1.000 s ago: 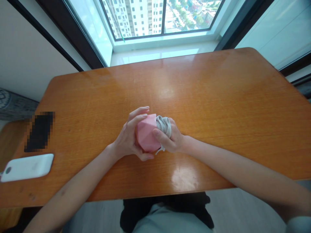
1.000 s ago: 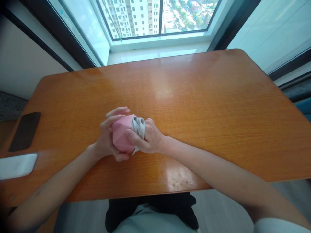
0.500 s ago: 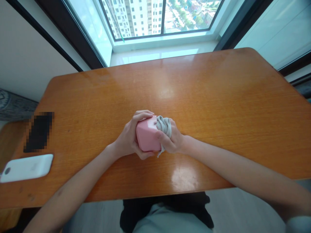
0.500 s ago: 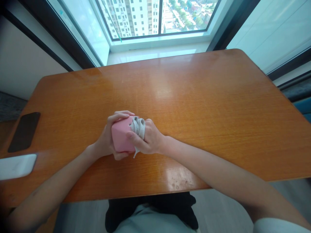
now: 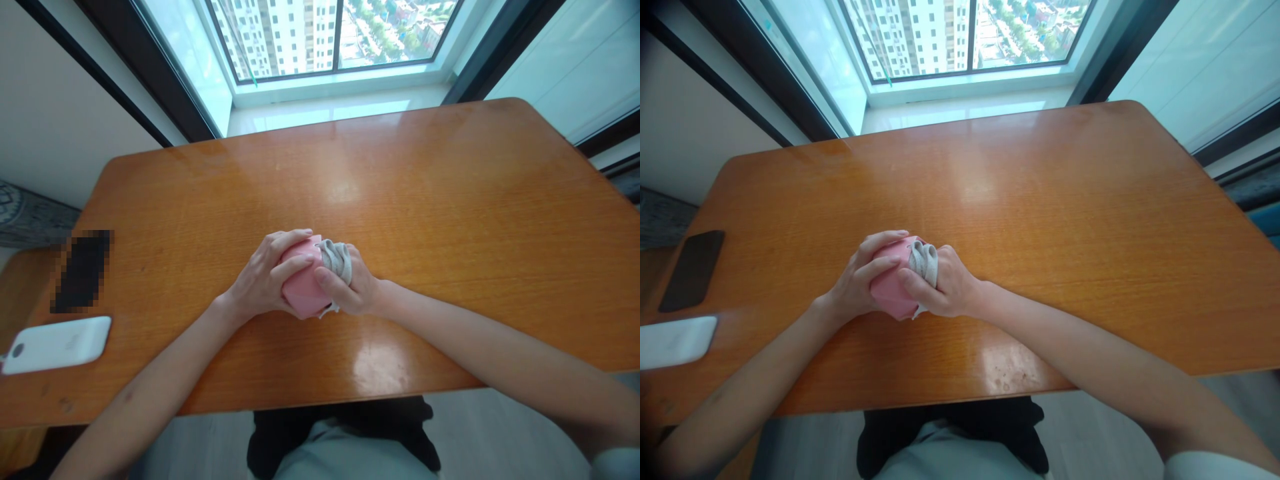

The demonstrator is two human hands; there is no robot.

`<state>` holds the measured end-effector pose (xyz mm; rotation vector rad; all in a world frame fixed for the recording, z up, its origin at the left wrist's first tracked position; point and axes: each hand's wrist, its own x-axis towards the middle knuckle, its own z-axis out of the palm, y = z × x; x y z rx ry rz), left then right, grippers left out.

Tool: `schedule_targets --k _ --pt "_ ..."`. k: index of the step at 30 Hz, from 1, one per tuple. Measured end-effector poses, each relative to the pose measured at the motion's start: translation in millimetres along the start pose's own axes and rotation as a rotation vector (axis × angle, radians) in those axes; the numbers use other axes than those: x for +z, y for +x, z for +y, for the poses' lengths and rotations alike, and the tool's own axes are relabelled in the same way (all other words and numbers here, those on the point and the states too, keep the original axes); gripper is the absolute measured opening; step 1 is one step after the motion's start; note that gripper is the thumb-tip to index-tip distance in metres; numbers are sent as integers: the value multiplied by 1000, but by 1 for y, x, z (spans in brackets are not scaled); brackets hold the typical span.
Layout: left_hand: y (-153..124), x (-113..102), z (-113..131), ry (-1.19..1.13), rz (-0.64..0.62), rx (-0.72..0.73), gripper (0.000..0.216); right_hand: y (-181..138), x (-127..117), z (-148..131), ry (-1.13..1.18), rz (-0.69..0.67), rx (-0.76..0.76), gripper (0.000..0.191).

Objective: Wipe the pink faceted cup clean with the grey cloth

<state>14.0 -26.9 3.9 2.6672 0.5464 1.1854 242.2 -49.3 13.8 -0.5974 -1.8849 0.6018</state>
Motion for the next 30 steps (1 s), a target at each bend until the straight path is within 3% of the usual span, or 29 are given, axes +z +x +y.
schedule_targets --k 6,12,20,26,30 --pt "6 4 4 -291 28 -140 114 -4 2 3 13 22 -47 44" --pt "7 11 7 -532 17 -396 108 -1 2 -1 39 40 124 43" --pt "3 10 4 -496 2 -360 112 -1 2 -1 40 26 120 43" --pt "3 13 3 -388 42 -210 114 -1 2 -2 94 49 69 37" --pt "0 13 3 -309 94 -130 107 0 2 -3 130 43 135 40"
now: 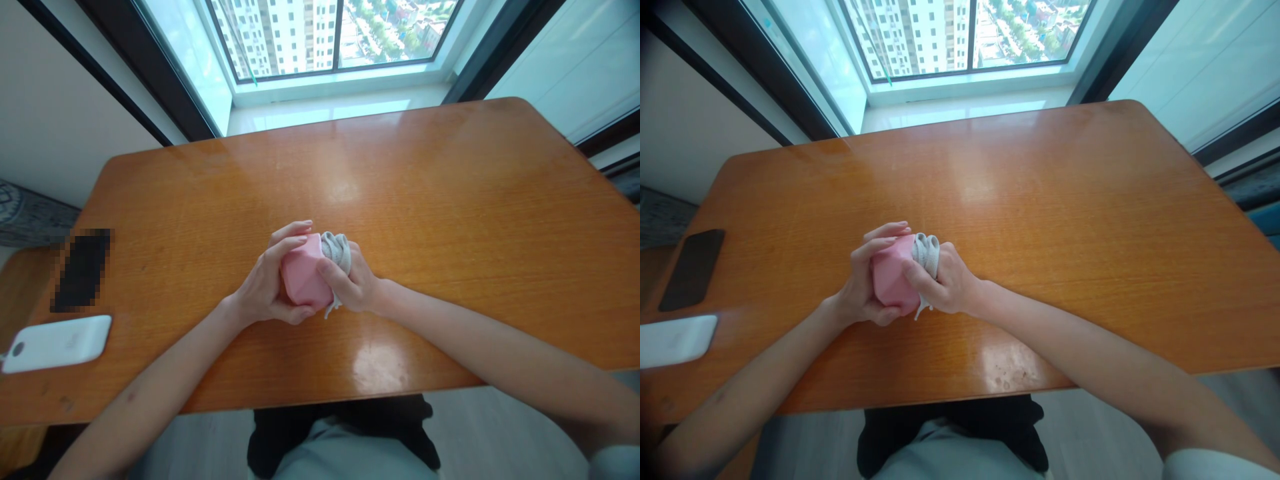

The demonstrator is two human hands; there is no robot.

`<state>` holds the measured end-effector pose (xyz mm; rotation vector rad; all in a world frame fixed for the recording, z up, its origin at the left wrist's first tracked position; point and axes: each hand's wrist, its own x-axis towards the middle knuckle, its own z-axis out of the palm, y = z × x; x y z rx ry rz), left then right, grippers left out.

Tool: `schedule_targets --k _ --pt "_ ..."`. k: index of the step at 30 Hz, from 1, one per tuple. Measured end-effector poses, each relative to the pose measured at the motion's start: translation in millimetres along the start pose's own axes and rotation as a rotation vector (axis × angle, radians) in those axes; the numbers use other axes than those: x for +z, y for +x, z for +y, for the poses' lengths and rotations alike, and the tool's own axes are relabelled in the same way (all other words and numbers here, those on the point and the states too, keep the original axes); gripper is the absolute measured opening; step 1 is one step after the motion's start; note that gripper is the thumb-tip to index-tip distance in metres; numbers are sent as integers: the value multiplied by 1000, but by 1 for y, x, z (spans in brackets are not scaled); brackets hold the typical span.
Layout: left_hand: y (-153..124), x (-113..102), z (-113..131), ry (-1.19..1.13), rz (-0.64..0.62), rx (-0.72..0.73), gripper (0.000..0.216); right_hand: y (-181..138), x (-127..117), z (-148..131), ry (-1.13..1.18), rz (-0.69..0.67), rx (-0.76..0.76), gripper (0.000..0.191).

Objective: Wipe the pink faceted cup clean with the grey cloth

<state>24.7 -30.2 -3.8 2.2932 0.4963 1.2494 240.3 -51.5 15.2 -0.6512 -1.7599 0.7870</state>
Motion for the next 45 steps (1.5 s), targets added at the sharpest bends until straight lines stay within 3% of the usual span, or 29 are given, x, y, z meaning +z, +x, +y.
schedule_targets --k 6,10,13,23,33,45 --pt "3 -10 -2 307 -60 258 118 1 -2 1 56 -21 21 39" --pt "8 -20 -7 460 -107 409 89 2 -2 1 112 -23 112 43" --pt "6 -23 -11 516 -120 391 81 3 -3 1 155 -26 213 47" --pt "1 -19 -11 472 -57 266 89 4 -3 1 169 -10 318 51" --pt "1 -19 -8 503 -40 285 79 4 -2 0 116 -22 216 47" --pt "5 -16 -1 512 -32 218 91 3 -3 1 25 -9 93 52"
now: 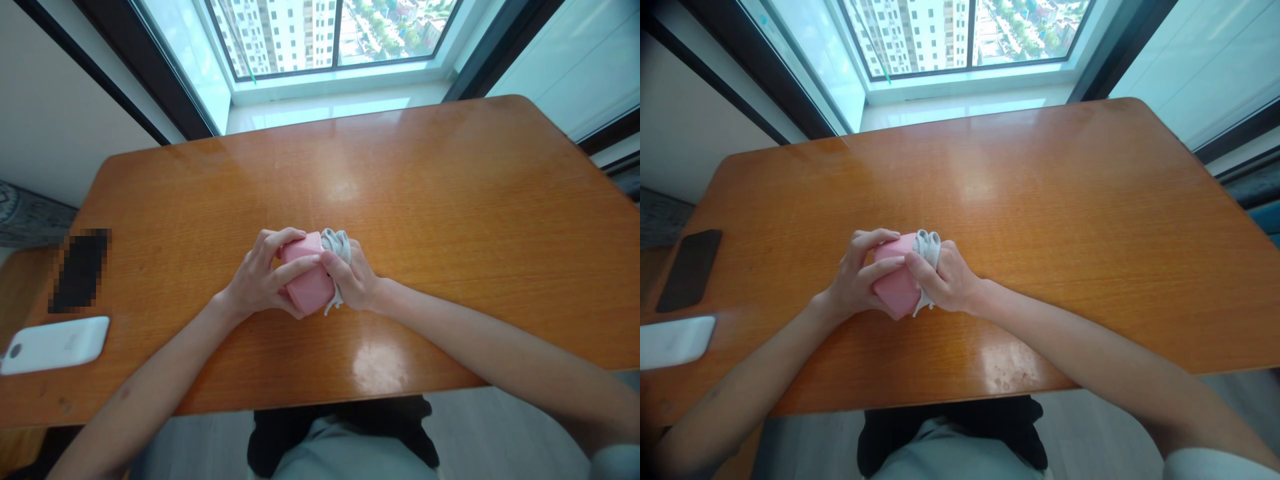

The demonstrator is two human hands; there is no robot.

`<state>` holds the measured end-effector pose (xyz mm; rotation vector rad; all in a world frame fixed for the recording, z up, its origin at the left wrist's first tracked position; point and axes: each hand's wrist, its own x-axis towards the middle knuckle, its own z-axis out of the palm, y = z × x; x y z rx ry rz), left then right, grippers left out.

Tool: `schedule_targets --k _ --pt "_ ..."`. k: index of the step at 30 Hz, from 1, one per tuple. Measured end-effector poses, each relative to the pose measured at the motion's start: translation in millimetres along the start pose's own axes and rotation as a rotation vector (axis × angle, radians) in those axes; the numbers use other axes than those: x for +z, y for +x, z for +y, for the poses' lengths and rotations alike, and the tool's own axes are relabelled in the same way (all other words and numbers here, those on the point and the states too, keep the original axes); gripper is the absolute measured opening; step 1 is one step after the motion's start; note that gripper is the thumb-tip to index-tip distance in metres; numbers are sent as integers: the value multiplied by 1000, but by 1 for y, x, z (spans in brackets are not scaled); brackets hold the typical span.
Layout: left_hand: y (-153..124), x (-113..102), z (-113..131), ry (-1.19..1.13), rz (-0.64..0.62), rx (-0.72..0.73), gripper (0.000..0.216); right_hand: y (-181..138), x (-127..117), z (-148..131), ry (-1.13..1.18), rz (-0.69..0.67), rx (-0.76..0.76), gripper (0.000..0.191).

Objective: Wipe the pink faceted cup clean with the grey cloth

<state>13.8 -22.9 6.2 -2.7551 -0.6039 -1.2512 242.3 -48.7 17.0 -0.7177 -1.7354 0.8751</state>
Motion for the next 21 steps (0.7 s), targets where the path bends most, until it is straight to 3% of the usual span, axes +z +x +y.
schedule_targets --k 7,12,21 --pt "5 0 8 -111 -24 -109 99 -3 -1 2 -20 15 -75 39" --pt "7 0 11 -202 -31 -159 106 -7 -2 3 -76 1 -2 44" --pt "9 4 10 -417 -6 -248 110 -3 0 4 -124 30 -91 51"
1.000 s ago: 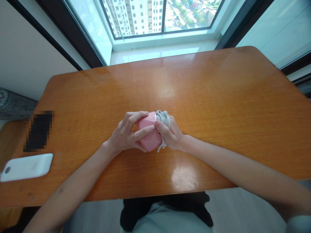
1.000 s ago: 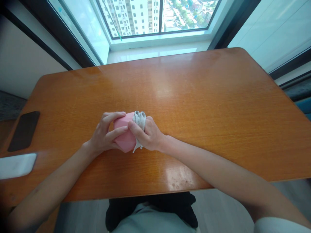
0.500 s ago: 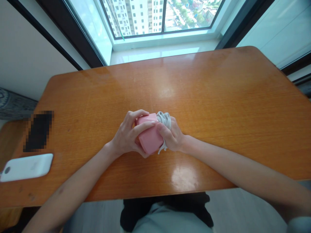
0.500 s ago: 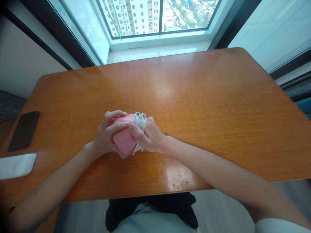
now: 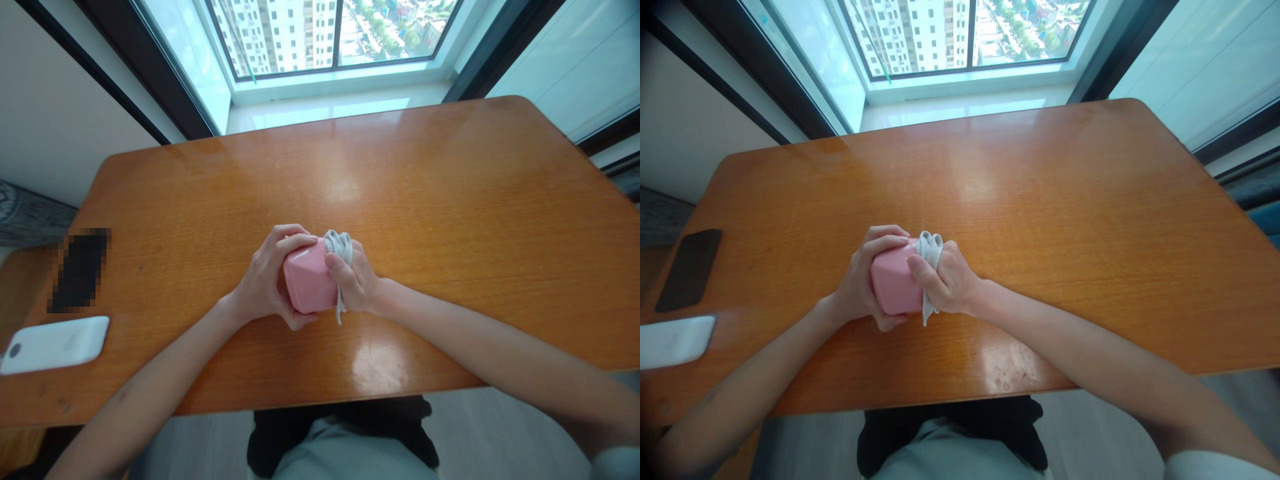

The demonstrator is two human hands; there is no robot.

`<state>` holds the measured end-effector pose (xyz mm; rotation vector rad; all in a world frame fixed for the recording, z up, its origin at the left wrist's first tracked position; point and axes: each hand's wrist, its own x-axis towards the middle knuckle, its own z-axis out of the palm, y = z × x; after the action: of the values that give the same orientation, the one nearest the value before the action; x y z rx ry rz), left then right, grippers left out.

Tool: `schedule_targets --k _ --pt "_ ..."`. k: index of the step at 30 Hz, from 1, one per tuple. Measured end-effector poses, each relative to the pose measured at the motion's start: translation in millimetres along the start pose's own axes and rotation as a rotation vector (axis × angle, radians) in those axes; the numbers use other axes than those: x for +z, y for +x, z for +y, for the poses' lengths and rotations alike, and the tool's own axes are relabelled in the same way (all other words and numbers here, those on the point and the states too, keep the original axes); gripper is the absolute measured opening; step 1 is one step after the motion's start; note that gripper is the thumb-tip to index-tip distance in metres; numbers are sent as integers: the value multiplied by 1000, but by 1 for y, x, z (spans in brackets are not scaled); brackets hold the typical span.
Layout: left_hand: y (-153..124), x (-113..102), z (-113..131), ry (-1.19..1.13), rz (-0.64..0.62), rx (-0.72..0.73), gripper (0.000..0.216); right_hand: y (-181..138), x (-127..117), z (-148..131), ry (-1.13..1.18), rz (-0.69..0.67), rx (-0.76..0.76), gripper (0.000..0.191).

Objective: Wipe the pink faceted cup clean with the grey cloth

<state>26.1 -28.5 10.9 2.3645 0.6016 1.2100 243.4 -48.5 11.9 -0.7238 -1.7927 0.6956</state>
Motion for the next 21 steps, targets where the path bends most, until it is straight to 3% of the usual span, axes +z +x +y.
schedule_targets --k 6,14,17,21 --pt "-3 3 0 -278 -76 -209 105 -2 0 2 -167 -27 -187 56" --pt "-9 3 -3 -224 -75 -181 112 -3 1 1 -186 -30 -206 57" --pt "-12 6 -6 -152 -27 -102 119 -1 1 1 -183 -25 -197 54" --pt "-14 6 -11 -11 107 111 111 1 0 0 -171 -16 -156 49"
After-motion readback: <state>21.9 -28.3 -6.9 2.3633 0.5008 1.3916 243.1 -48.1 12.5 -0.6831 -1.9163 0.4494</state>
